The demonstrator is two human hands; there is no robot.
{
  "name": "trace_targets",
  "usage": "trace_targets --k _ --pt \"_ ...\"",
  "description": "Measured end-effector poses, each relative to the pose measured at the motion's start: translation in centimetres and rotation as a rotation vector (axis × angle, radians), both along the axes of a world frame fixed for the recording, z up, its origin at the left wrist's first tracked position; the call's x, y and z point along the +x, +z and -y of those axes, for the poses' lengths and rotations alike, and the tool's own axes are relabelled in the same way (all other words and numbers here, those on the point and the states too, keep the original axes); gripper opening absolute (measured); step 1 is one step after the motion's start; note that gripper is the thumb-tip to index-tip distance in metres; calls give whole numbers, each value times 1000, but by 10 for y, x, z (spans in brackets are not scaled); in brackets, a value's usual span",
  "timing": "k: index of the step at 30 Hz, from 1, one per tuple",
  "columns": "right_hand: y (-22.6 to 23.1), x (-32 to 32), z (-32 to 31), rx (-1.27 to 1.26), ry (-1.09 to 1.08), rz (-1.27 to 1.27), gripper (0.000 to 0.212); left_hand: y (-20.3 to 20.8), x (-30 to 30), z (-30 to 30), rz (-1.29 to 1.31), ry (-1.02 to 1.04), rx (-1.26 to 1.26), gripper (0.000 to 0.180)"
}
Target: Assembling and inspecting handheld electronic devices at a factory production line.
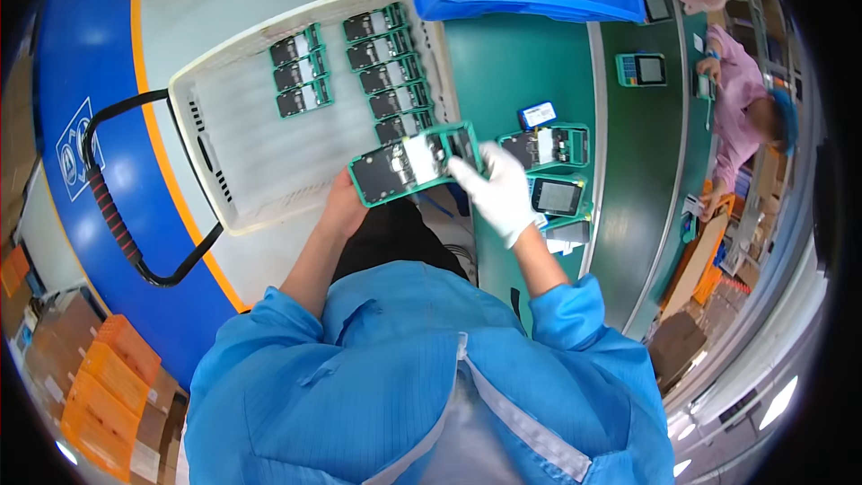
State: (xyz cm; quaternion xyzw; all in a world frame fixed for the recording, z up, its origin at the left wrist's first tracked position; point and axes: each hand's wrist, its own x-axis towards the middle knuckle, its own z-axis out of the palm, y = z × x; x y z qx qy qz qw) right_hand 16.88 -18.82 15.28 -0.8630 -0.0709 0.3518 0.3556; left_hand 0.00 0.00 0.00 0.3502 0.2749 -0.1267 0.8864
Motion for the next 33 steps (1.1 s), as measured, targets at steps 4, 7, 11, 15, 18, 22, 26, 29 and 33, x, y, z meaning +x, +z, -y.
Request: trace_targets --k 4,7,11,15,18,22,26,29,33 --pt "-25 -50 -26 17 62 52 31 29 -27 -53 -143 133 -295 45" --pt "-53 -45 -47 -42 159 -31 28 14 -27 -74 -182 115 -394 40" --pt "-94 -51 -73 -130 210 0 27 -51 -54 -96 -195 -256 89 42" --pt "-116 -60 -74 -27 180 155 41 -111 -54 -129 -333 -132 163 37" --pt "-96 -46 -65 -12 253 -15 49 -186 -53 -172 -432 -236 443 32" --pt "-83 -43 -39 -13 102 -179 42 -262 -33 -223 -551 -333 626 35" --pt "-73 -49 -7 32 -147 -218 34 -295 1 -222 -637 -342 1008 34" --pt "-47 -60 -5 73 -208 -280 31 -302 -46 -232 -782 -381 1538 44" --pt "-8 -65 3 49 -258 -238 30 -280 -46 -180 -780 -461 1336 44"
